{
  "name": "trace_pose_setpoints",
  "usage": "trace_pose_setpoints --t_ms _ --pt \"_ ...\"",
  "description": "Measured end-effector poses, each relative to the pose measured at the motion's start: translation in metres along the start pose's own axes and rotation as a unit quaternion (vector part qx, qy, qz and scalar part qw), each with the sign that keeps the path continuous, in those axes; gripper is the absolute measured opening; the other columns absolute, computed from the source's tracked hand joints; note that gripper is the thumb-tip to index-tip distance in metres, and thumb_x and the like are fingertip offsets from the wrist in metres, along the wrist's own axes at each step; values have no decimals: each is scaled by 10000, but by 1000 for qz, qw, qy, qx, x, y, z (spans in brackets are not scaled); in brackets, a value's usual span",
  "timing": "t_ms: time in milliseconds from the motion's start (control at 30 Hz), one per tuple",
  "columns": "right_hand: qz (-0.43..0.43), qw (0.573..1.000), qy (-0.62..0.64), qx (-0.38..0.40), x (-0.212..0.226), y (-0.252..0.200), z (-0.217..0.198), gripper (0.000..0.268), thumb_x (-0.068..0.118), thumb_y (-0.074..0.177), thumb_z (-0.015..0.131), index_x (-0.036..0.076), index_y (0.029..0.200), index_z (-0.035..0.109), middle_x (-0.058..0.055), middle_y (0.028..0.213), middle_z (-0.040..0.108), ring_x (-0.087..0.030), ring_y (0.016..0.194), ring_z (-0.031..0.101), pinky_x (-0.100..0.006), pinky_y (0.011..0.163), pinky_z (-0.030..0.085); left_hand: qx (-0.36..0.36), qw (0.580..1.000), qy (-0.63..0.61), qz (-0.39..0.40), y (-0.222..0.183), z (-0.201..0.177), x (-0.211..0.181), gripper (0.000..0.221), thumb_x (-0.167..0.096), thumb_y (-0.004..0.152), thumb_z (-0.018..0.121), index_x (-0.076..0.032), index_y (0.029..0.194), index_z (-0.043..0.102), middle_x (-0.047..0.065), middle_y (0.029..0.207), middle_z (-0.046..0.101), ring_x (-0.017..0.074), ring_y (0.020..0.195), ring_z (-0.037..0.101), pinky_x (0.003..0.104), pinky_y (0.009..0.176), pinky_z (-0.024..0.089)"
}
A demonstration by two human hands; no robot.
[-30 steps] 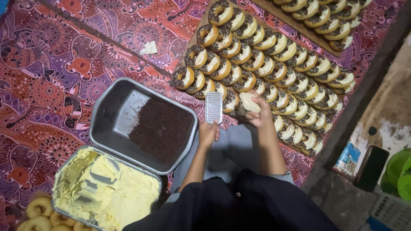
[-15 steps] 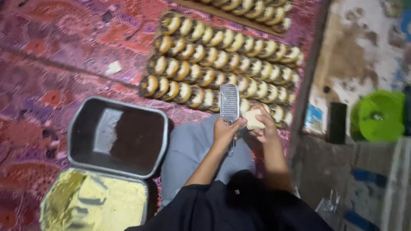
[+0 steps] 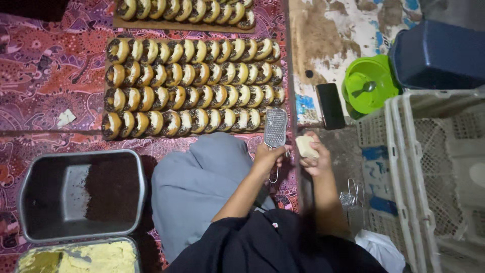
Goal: The person sits on the floor and grates a block of cheese over rows of crescent-shaped pastries using a handheld grater. The person repeatedly grates cheese onto each pastry in sequence, moving across multiple trays.
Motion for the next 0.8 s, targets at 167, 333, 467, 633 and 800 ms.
trace_pose_setpoints --t_ms 167,333,467,633,800 --pt "-19 987 112 110 23 -19 -10 321 158 977 575 120 1291 525 -159 963 612 -91 397 398 -228 369 300 14 999 35 19 16 14 20 116 -70 870 753 9 954 748 20 723 686 53 481 513 231 401 414" --pt "-45 969 174 168 35 -35 0 322 158 1003 551 72 1309 501 -181 952 555 -77 406 401 -200 355 300 -19 968 234 85 59 18 63 204 -181 971 748 21 991 745 112 744 662 180 579 591 361 521 466" --pt "-60 959 211 181 41 -47 11 330 160 1015 539 53 1323 483 -175 937 543 -74 399 389 -199 357 294 -50 863 481 148 76 26 84 269 -256 1030 709 12 1053 716 199 878 718 339 816 701 491 767 534" --pt "-59 960 197 190 43 -55 28 319 156 1023 537 40 1313 473 -174 915 537 -59 393 374 -191 348 292 -32 961 222 160 27 36 57 343 -238 910 796 -29 1137 645 78 988 749 149 863 703 350 789 562" --pt "-42 968 174 177 31 -52 41 346 182 1009 540 40 1316 469 -185 912 545 -59 401 365 -193 344 300 44 980 73 181 -25 84 -9 622 -59 747 899 -21 1281 581 34 1146 690 80 765 489 268 655 411"
Point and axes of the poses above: each hand's wrist, its own y-axis towards the middle knuckle, its own z-axis out of the palm, x = y × z, the point moved 9 cm from there along y, towards the middle knuckle
